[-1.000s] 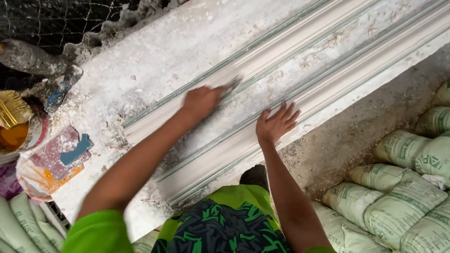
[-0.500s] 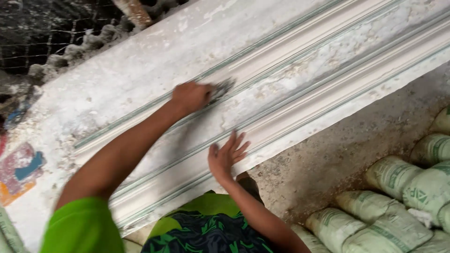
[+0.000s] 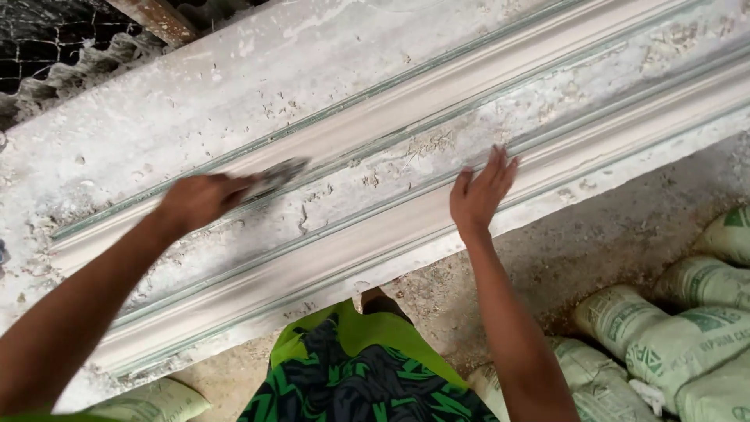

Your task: Cleaning and finishing decorative plaster moldings using a putty knife and a sponge.

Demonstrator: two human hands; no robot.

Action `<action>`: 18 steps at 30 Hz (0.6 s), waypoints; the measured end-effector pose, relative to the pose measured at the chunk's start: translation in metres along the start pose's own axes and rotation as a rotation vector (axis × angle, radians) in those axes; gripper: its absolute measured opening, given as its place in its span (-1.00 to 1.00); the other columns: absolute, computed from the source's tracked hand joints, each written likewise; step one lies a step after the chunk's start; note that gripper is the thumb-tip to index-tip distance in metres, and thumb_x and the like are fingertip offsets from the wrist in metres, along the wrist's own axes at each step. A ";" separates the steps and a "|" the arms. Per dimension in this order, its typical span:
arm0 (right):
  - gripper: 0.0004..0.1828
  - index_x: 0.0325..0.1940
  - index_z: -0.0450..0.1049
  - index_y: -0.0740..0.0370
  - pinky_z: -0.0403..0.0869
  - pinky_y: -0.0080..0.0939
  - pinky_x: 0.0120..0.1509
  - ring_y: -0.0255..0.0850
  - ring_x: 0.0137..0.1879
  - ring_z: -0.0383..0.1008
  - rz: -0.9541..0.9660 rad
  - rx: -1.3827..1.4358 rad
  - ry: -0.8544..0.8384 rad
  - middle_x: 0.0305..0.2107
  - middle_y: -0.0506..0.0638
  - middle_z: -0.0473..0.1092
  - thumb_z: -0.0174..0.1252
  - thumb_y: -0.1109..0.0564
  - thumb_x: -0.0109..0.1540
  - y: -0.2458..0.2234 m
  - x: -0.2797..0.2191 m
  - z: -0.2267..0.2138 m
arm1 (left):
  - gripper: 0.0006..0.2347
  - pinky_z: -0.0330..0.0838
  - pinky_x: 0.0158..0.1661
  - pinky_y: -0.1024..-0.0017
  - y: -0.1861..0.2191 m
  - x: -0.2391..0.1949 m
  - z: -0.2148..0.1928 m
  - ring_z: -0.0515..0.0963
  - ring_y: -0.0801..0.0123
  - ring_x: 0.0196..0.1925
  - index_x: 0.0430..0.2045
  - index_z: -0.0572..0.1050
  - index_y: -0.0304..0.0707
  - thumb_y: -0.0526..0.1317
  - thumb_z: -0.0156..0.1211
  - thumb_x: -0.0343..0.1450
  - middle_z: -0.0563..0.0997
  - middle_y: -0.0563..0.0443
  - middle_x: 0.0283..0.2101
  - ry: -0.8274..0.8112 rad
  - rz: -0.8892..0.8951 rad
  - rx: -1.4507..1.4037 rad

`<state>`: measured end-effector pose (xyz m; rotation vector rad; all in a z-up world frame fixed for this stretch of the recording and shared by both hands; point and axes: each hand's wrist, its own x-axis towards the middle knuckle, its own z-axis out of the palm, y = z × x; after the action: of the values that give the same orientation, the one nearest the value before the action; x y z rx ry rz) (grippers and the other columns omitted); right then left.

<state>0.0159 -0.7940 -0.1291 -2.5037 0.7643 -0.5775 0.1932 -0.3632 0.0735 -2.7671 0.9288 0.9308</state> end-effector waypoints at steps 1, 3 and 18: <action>-0.27 0.56 0.01 0.33 -0.23 0.35 0.62 0.44 0.58 -0.23 -0.005 0.007 -0.008 0.46 0.35 0.01 0.06 0.12 0.34 -0.010 0.003 0.000 | -0.64 0.55 0.11 -0.17 -0.038 -0.012 0.021 0.65 -0.18 0.08 0.26 0.42 0.19 -0.11 -0.08 0.54 0.69 -0.21 -0.01 -0.002 -0.011 -0.002; -0.40 0.44 0.27 0.37 -0.16 0.37 0.60 0.22 0.59 -0.07 0.017 -0.102 0.014 0.40 0.28 0.23 -0.16 0.01 0.38 -0.025 0.006 -0.006 | -0.50 0.64 0.15 0.13 -0.111 -0.033 0.066 0.60 0.18 0.19 0.42 -0.07 0.76 0.23 -0.46 0.49 0.38 0.17 0.38 -0.214 -0.138 0.204; -0.44 0.36 0.33 0.18 0.11 0.30 0.47 0.18 0.43 0.27 -0.063 -0.247 0.154 0.27 0.16 0.35 -0.02 -0.02 0.29 -0.014 0.005 0.006 | -0.81 0.60 -0.28 -0.05 0.226 0.311 -0.008 0.72 -0.01 -0.26 -0.12 0.58 0.34 0.02 0.04 0.47 0.67 0.00 -0.35 0.397 0.311 -0.027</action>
<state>0.0289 -0.7847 -0.1254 -2.7417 0.8621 -0.7454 0.2650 -0.7116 -0.0722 -2.9400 1.4443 0.4199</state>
